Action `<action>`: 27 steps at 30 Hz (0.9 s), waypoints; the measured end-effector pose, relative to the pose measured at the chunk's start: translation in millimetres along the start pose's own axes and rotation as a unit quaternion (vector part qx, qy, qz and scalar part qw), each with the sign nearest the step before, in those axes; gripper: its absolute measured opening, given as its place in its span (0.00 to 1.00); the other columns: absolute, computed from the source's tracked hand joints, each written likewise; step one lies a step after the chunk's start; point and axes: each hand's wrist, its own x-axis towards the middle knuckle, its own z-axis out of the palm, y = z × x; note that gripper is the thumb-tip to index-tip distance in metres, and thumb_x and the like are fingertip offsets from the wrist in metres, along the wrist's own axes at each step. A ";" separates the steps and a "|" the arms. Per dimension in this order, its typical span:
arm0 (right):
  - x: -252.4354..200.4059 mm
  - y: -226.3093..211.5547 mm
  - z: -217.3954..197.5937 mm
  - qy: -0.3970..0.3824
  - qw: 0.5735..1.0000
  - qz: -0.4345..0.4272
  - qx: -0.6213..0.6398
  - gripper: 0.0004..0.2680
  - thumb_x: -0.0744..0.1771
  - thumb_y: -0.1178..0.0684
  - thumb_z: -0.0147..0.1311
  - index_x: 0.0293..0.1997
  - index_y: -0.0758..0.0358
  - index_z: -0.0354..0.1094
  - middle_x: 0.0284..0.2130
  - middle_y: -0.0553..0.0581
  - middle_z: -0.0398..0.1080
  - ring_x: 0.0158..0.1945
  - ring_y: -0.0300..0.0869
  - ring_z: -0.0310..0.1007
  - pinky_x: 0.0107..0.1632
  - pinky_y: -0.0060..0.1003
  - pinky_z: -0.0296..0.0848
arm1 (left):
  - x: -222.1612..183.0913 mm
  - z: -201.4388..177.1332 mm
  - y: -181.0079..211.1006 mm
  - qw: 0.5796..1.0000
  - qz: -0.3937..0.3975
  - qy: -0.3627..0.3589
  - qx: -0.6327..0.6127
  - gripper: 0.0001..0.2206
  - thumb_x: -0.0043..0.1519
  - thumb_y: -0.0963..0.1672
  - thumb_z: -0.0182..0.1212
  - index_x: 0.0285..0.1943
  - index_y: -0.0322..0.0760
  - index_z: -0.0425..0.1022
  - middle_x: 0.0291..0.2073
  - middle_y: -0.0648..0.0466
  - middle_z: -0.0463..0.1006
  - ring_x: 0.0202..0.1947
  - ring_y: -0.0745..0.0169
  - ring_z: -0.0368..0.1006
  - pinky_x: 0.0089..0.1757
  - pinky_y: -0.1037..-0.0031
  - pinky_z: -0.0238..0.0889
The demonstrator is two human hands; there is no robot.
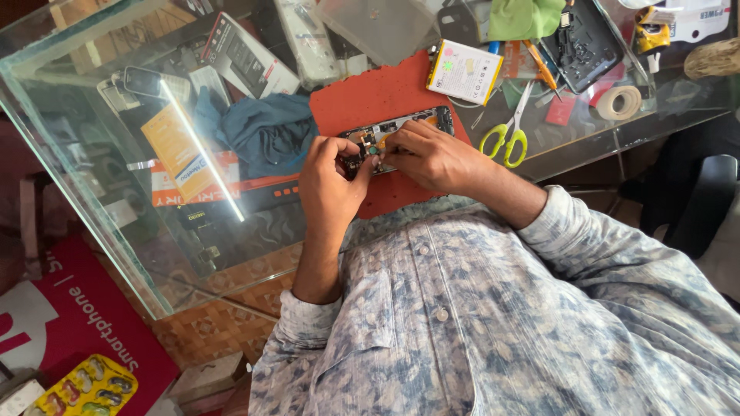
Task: The person repairs a smartphone by cutting a plastic film with scissors and applying it to the internal components. They then place a battery into the phone chassis, connect the ribbon cables, and secure the back cover.
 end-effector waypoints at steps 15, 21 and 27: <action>-5.5 5.2 8.9 0.056 0.997 -0.020 0.038 0.08 0.64 0.58 0.60 0.43 0.69 0.76 0.46 0.61 0.69 0.49 0.52 0.69 0.51 0.46 0.71 | 8.1 0.8 -6.5 0.998 0.006 -0.037 0.052 0.16 0.50 0.42 0.78 0.39 0.33 0.74 0.35 0.52 0.71 0.32 0.56 0.70 0.35 0.66 0.67; -7.8 5.4 14.5 0.050 0.998 -0.022 0.017 0.07 0.64 0.58 0.59 0.42 0.71 0.75 0.47 0.61 0.69 0.51 0.51 0.69 0.54 0.46 0.71 | 10.2 -0.3 -7.4 0.996 -0.003 -0.047 0.078 0.16 0.50 0.43 0.78 0.38 0.33 0.73 0.35 0.52 0.71 0.33 0.57 0.70 0.36 0.66 0.67; -6.8 -2.4 2.4 0.057 0.998 -0.019 0.009 0.08 0.65 0.59 0.60 0.45 0.70 0.76 0.45 0.59 0.70 0.51 0.50 0.71 0.52 0.46 0.70 | 10.5 -4.4 -2.9 0.997 -0.023 -0.057 0.049 0.17 0.51 0.45 0.78 0.39 0.33 0.73 0.34 0.53 0.71 0.30 0.60 0.69 0.34 0.67 0.67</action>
